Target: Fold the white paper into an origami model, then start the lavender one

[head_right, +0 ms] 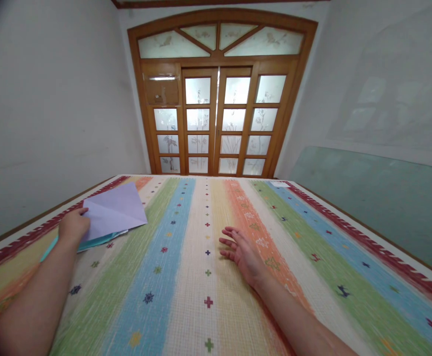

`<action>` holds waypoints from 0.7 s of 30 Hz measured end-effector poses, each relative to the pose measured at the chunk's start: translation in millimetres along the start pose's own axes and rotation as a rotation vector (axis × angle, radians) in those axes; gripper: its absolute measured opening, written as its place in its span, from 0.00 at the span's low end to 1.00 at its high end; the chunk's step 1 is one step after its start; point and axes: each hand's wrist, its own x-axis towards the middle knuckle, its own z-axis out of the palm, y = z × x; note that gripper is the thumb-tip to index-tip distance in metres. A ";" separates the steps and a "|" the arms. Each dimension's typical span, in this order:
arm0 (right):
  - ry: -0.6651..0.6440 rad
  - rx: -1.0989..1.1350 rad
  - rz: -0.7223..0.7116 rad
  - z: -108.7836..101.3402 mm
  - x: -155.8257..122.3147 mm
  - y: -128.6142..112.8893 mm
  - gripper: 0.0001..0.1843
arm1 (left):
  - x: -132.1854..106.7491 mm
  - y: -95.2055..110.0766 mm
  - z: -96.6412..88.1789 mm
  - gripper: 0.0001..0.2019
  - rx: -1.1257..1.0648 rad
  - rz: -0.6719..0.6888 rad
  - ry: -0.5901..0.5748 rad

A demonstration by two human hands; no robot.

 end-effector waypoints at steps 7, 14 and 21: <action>-0.011 -0.027 -0.008 -0.4 0.9 1.7 0.15 | -4.5 -18.3 -2.0 0.21 0.241 -0.185 0.016; -0.056 -0.120 -0.056 4.2 -3.6 3.1 0.14 | -14.2 25.0 5.8 0.16 0.206 0.349 -0.195; 0.053 -0.111 -0.094 -1.0 -0.4 4.5 0.13 | -29.7 45.7 8.0 0.16 0.307 0.647 -0.455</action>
